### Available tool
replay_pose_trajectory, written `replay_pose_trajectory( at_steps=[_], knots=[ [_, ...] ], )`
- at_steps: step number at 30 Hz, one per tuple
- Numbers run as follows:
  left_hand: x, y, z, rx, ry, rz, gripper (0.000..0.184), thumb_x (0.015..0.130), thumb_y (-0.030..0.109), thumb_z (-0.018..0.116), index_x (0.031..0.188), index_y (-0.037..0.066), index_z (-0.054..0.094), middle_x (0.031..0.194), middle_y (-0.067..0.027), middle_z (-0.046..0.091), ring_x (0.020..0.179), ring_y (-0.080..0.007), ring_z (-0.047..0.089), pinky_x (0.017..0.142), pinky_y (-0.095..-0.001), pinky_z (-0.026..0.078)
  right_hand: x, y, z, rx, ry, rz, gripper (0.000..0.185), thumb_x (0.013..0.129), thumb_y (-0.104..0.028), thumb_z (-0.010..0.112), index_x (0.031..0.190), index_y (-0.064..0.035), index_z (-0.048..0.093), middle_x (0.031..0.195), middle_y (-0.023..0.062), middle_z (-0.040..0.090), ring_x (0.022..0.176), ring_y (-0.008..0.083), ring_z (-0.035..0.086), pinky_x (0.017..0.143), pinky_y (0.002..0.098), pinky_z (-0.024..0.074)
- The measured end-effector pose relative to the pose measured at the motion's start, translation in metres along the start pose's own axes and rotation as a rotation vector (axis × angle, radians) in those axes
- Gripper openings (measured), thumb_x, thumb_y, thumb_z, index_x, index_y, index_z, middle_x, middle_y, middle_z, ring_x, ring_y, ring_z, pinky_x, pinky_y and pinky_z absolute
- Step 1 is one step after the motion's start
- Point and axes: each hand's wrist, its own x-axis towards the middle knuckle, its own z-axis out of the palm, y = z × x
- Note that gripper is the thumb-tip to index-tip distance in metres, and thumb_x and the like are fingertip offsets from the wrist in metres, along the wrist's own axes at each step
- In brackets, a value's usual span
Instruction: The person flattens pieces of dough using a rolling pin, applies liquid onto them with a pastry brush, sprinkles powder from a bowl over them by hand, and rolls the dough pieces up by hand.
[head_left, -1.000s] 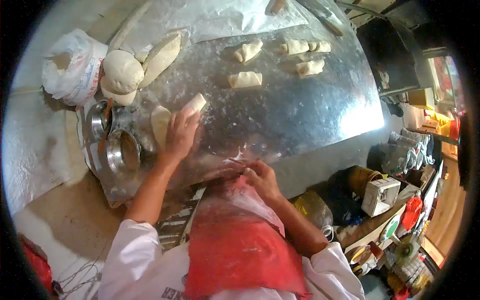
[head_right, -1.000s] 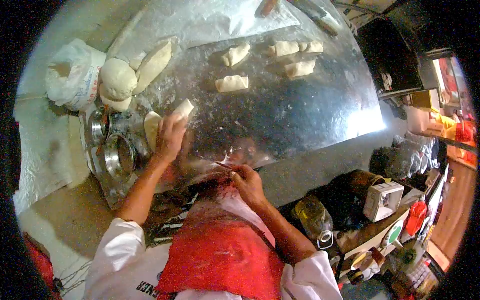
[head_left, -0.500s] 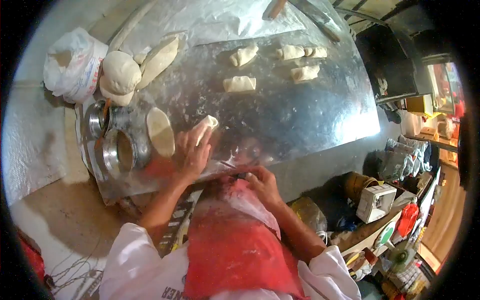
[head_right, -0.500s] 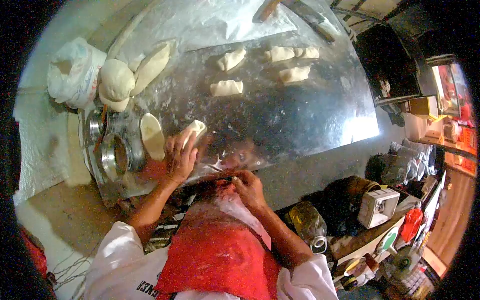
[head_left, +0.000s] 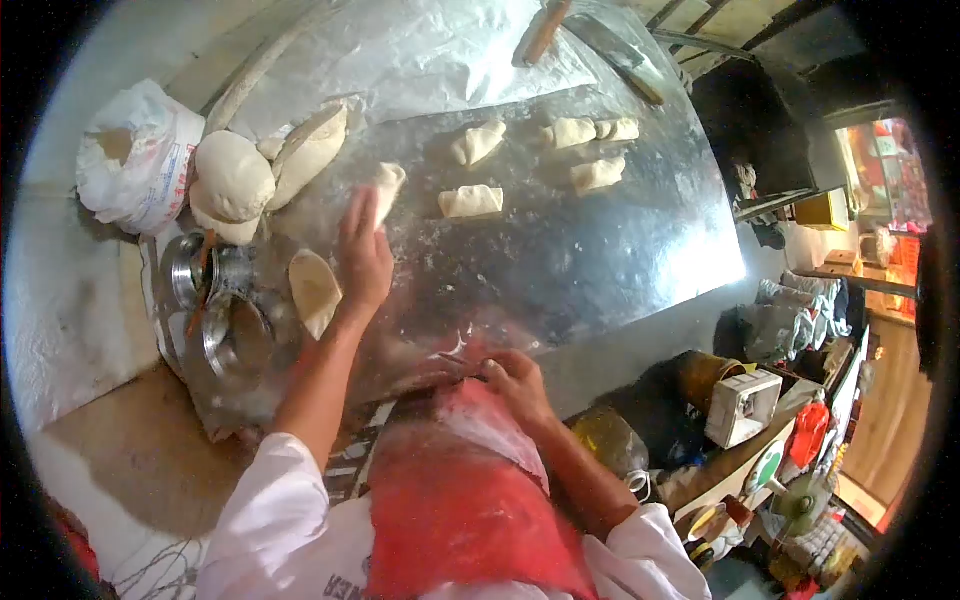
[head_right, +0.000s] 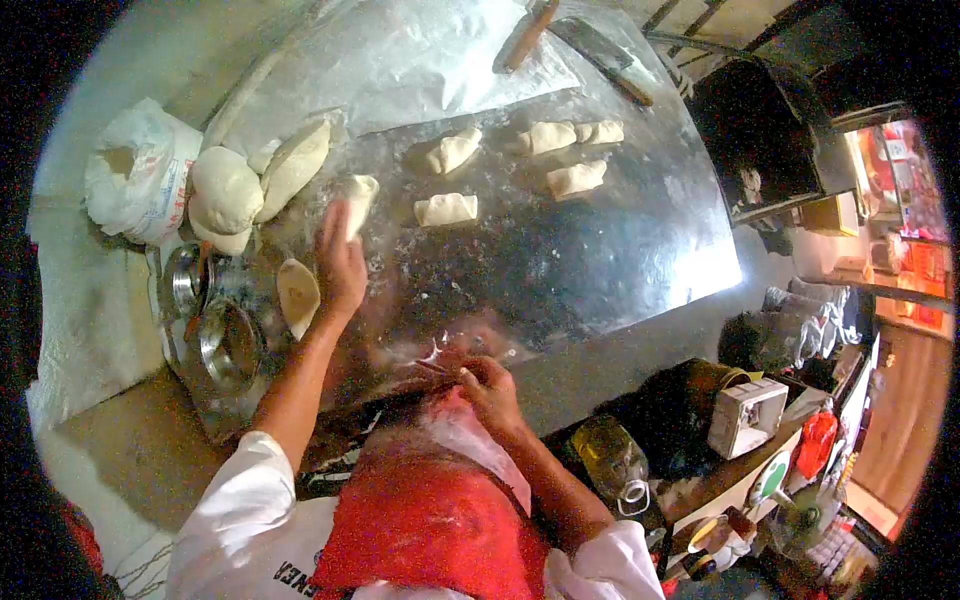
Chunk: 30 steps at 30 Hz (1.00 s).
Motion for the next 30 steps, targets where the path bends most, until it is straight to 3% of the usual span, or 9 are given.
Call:
replay_pose_trajectory(
  at_steps=[1, 10, 12, 13, 15, 19, 25, 28, 30],
  knots=[
    [-0.006, -0.007, 0.003, 0.004, -0.193, -0.012, 0.054, 0.095, 0.0, 0.057, 0.148, 0.004, 0.049, 0.153, -0.0171, 0.049, 0.135, -0.0376, 0.052, 0.111, -0.0457, 0.043, 0.004, 0.001, 0.003, 0.009, -0.011, 0.03, 0.028, 0.103, -0.017, 0.063, 0.122, 0.0023, 0.065, 0.109, 0.012, 0.071, 0.094, 0.0174, 0.067, 0.077, 0.0326, 0.058],
    [0.041, -0.024, 0.017, -0.406, -0.089, -0.35, 0.042, 0.095, 0.009, 0.061, 0.137, 0.006, 0.061, 0.138, -0.0162, 0.061, 0.127, -0.037, 0.057, 0.108, -0.0431, 0.045, 0.015, -0.024, 0.061, -0.016, -0.107, 0.003, 0.032, 0.102, -0.019, 0.062, 0.124, 0.0043, 0.065, 0.114, 0.0134, 0.071, 0.1, 0.0197, 0.068, 0.087, 0.034, 0.0557],
    [0.046, -0.037, 0.016, -0.288, -0.066, 0.026, 0.041, 0.095, 0.012, 0.063, 0.136, 0.006, 0.062, 0.136, -0.0161, 0.063, 0.126, -0.037, 0.058, 0.108, -0.0434, 0.046, 0.022, -0.026, 0.081, -0.058, -0.15, -0.001, 0.033, 0.102, -0.021, 0.063, 0.122, 0.0046, 0.066, 0.114, 0.0151, 0.072, 0.101, 0.023, 0.069, 0.092, 0.037, 0.0554],
    [0.043, -0.046, 0.008, -0.279, -0.065, 0.016, 0.041, 0.095, 0.012, 0.063, 0.136, 0.006, 0.062, 0.136, -0.0161, 0.063, 0.126, -0.037, 0.058, 0.108, -0.0434, 0.046, 0.026, -0.027, 0.094, -0.084, -0.18, 0.034, 0.035, 0.102, -0.023, 0.063, 0.123, 0.0057, 0.065, 0.116, 0.0167, 0.072, 0.103, 0.0242, 0.068, 0.093, 0.0381, 0.0549],
    [0.042, -0.065, -0.007, -0.235, -0.368, 0.135, 0.04, 0.096, 0.013, 0.061, 0.136, 0.005, 0.062, 0.135, -0.0171, 0.063, 0.127, -0.0381, 0.057, 0.109, -0.0443, 0.045, 0.037, -0.02, 0.118, -0.115, -0.222, 0.065, 0.038, 0.101, -0.024, 0.062, 0.124, 0.0067, 0.065, 0.117, 0.0183, 0.071, 0.106, 0.0254, 0.068, 0.094, 0.0392, 0.0545],
    [0.043, -0.113, -0.078, -0.24, -0.561, -0.227, 0.038, 0.096, 0.02, 0.062, 0.131, 0.005, 0.065, 0.133, -0.0189, 0.064, 0.124, -0.0376, 0.06, 0.108, -0.0423, 0.046, 0.038, -0.024, 0.167, -0.026, -0.305, 0.129, 0.044, 0.1, -0.023, 0.065, 0.134, 0.0042, 0.058, 0.118, 0.019, 0.071, 0.103, 0.0253, 0.069, 0.09, 0.0377, 0.055],
    [0.008, -0.136, -0.12, -0.048, -0.752, -0.254, 0.028, 0.094, 0.016, 0.065, 0.117, 0.0, 0.066, 0.1, -0.0147, 0.066, 0.093, -0.03, 0.067, 0.086, -0.0422, 0.053, 0.034, -0.036, 0.229, 0.283, -0.045, 0.267, 0.05, 0.099, -0.019, 0.067, 0.142, 0.0006, 0.049, 0.114, 0.0165, 0.069, 0.086, 0.0175, 0.067, 0.07, 0.0321, 0.0545],
    [-0.005, -0.126, -0.123, -0.07, -0.917, -0.332, 0.027, 0.092, 0.016, 0.068, 0.113, 0.001, 0.066, 0.1, -0.0138, 0.066, 0.089, -0.0299, 0.066, 0.082, -0.0412, 0.053, 0.034, -0.047, 0.234, 0.345, 0.036, 0.298, 0.042, 0.099, -0.019, 0.068, 0.133, 0.0023, 0.056, 0.102, 0.0135, 0.07, 0.072, 0.0142, 0.064, 0.059, 0.0294, 0.0504],
    [-0.01, -0.12, -0.123, -0.053, -0.78, -0.314, 0.024, 0.09, 0.015, 0.068, 0.111, 0.002, 0.065, 0.099, -0.0136, 0.066, 0.089, -0.0304, 0.065, 0.082, -0.0418, 0.053, 0.041, -0.038, 0.232, 0.224, -0.123, 0.3, 0.031, 0.098, -0.018, 0.069, 0.119, 0.0042, 0.064, 0.085, 0.0091, 0.069, 0.061, 0.0134, 0.06, 0.054, 0.0293, 0.0478]
  ],
)
